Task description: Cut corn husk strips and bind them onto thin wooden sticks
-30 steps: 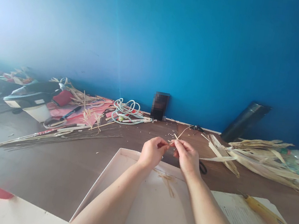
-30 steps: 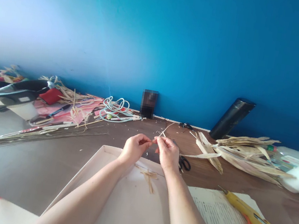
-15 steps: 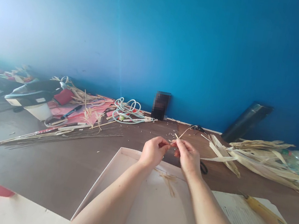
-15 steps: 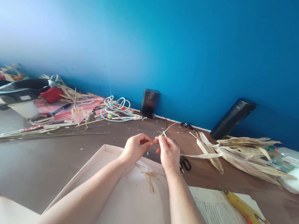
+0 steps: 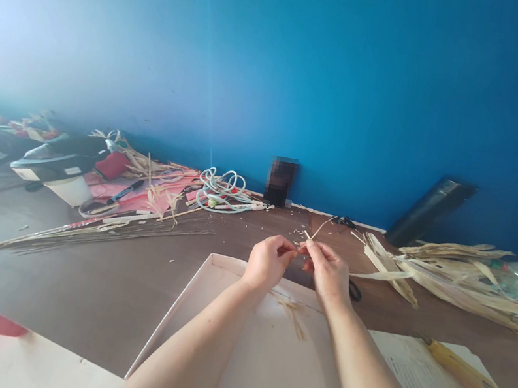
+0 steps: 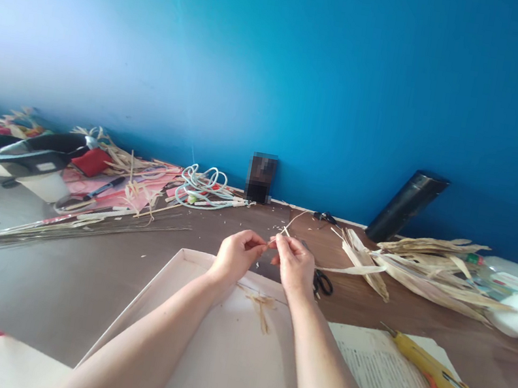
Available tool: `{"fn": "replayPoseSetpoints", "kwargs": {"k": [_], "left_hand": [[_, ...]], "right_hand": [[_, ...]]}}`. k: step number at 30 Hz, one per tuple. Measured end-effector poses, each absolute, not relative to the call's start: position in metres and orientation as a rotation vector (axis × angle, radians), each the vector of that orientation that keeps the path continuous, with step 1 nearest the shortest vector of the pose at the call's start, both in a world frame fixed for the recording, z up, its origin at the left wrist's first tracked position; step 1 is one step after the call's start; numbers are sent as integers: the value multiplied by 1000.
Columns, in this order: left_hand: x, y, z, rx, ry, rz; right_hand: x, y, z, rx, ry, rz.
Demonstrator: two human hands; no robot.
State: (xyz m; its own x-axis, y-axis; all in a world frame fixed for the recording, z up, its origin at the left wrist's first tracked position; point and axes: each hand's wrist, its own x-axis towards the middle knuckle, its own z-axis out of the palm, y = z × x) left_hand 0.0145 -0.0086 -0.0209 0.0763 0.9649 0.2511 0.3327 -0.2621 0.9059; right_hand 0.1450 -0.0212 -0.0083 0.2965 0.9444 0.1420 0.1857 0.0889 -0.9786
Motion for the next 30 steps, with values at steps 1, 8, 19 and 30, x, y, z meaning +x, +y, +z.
{"fn": "replayPoseSetpoints", "kwargs": {"k": [1, 8, 19, 30], "left_hand": [[14, -9, -21, 1694, 1302, 1197], [14, -9, -20, 1743, 1303, 1209], [14, -10, -21, 1747, 1331, 1203], [14, -9, -22, 1777, 1339, 1211]], "right_hand": [[145, -21, -8, -1373, -1141, 808], [144, -22, -7, -1375, -1141, 803], [143, -24, -4, -1394, -1176, 779], [143, -23, -5, -1397, -1175, 799]]}}
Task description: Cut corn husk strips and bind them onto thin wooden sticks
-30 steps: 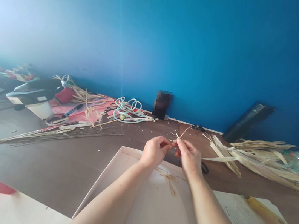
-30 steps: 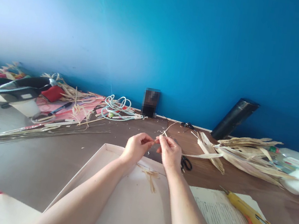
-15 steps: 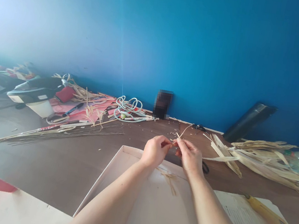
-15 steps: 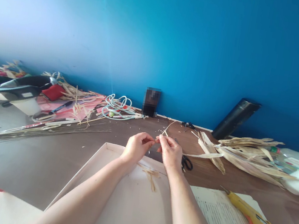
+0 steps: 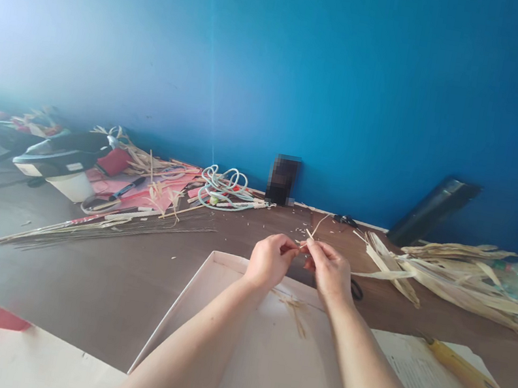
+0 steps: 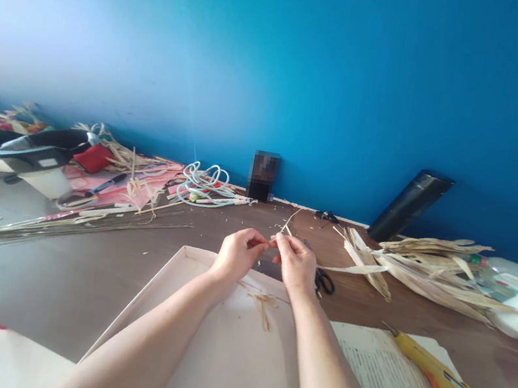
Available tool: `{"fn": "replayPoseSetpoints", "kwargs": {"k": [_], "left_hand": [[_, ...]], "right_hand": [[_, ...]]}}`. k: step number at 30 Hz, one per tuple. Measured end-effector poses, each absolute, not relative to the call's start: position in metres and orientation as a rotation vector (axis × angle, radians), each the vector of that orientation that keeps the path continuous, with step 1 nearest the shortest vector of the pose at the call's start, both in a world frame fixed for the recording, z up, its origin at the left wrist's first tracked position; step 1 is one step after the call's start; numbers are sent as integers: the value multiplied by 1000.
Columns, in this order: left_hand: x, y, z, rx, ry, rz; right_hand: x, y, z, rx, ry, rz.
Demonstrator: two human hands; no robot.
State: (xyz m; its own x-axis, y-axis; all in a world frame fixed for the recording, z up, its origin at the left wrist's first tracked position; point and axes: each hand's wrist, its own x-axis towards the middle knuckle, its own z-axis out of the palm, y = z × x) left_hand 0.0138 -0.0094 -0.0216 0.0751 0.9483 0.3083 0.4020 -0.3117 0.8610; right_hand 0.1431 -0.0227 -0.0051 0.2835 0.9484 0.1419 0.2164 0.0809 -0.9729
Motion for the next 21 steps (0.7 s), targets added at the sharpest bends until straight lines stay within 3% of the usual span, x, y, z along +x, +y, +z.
{"fn": "replayPoseSetpoints", "kwargs": {"k": [21], "left_hand": [[13, -9, -23, 1900, 1375, 1246]], "right_hand": [[143, -23, -7, -1392, -1178, 807]]}}
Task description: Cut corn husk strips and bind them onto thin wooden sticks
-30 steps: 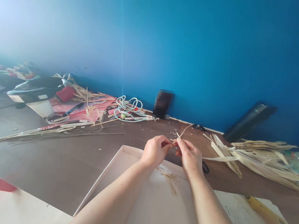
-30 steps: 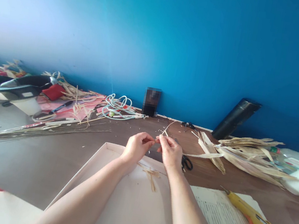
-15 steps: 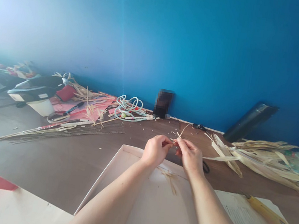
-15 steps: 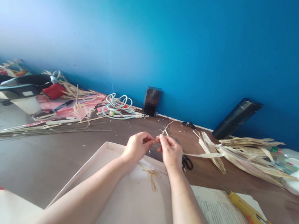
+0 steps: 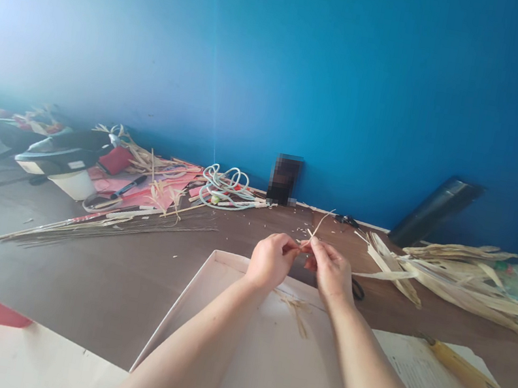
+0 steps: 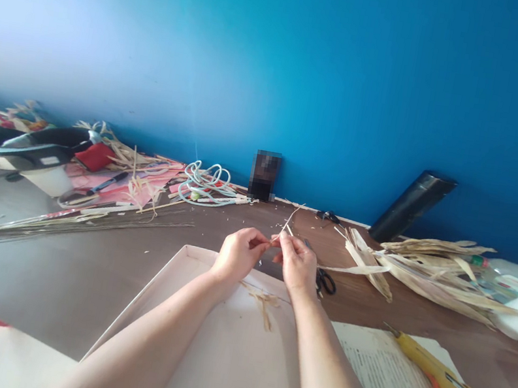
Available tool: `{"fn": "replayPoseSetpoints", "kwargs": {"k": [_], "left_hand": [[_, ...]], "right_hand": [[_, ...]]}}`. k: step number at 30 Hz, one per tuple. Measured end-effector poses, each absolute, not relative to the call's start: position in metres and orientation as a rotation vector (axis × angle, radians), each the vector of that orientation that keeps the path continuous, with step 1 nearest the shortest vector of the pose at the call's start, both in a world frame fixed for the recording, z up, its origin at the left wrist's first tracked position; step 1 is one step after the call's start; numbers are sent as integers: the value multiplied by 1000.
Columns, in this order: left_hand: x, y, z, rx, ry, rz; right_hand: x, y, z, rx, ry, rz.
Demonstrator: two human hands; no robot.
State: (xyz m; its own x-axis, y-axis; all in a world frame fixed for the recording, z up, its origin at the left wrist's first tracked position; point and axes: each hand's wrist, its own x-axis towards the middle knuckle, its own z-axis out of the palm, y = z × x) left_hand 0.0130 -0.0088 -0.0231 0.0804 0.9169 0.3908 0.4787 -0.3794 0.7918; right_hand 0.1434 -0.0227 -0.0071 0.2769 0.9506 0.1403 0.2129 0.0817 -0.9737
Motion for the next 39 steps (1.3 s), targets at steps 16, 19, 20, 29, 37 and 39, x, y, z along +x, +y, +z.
{"fn": "replayPoseSetpoints", "kwargs": {"k": [16, 19, 20, 29, 37, 39], "left_hand": [[13, -10, -20, 1933, 1373, 1275], [13, -11, -18, 1975, 1386, 1257], [12, -11, -18, 1990, 1390, 1253], [11, -13, -17, 2142, 1346, 1255], [12, -15, -14, 2066, 1311, 1283], [11, -14, -12, 1964, 1347, 1313]], "right_hand": [[143, -24, -3, -1417, -1251, 806], [144, -23, -6, -1403, -1258, 811], [145, -23, -7, -1405, -1268, 810], [143, -24, -4, -1429, -1271, 796], [147, -19, -13, -1396, -1262, 747], [148, -19, -14, -1394, -1247, 731]]}}
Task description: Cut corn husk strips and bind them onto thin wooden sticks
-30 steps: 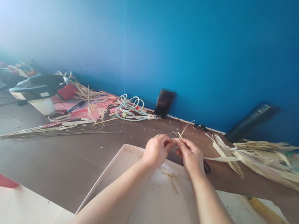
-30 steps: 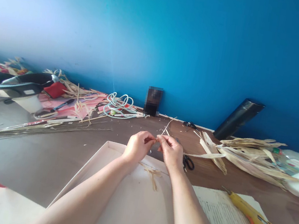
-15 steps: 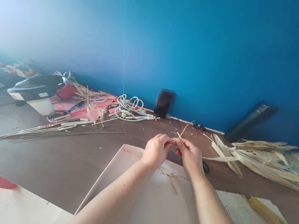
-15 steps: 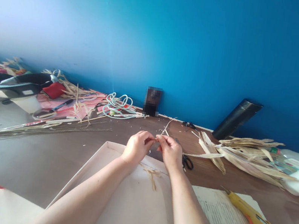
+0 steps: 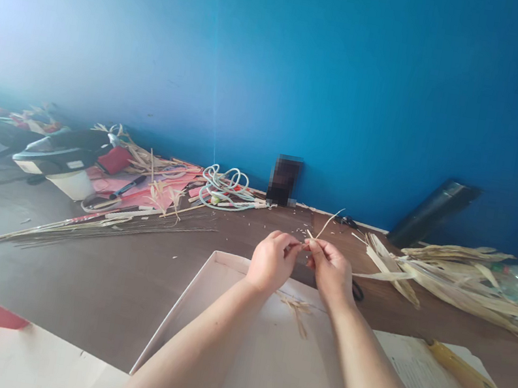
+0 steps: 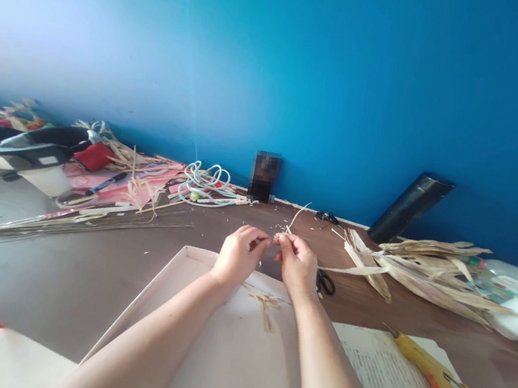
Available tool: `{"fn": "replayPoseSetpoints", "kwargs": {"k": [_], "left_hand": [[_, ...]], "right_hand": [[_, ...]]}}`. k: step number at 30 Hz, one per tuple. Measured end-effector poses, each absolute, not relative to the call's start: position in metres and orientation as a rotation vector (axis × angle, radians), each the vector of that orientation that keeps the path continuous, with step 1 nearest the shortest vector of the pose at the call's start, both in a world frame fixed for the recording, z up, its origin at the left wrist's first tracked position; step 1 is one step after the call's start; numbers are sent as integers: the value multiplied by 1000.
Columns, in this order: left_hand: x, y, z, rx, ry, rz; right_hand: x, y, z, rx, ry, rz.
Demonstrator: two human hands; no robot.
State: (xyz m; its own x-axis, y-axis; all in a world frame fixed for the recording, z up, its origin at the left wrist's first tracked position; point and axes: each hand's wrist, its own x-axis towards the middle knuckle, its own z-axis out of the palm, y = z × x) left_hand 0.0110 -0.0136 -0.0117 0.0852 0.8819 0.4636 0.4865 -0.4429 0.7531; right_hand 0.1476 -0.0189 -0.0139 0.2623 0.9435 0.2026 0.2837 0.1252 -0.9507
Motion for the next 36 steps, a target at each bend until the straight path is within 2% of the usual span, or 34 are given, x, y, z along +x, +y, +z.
{"fn": "replayPoseSetpoints", "kwargs": {"k": [2, 6, 11, 36], "left_hand": [[9, -11, -10, 1806, 1379, 1305], [4, -4, -10, 1490, 1297, 1065], [-3, -3, -7, 1408, 1091, 882], [-2, -5, 4, 1155, 1020, 851]], "right_hand": [[148, -19, -14, -1387, -1243, 713], [149, -21, -11, -1401, -1283, 652], [147, -22, -9, -1372, -1301, 661], [146, -16, -18, -1063, -1049, 983]]}}
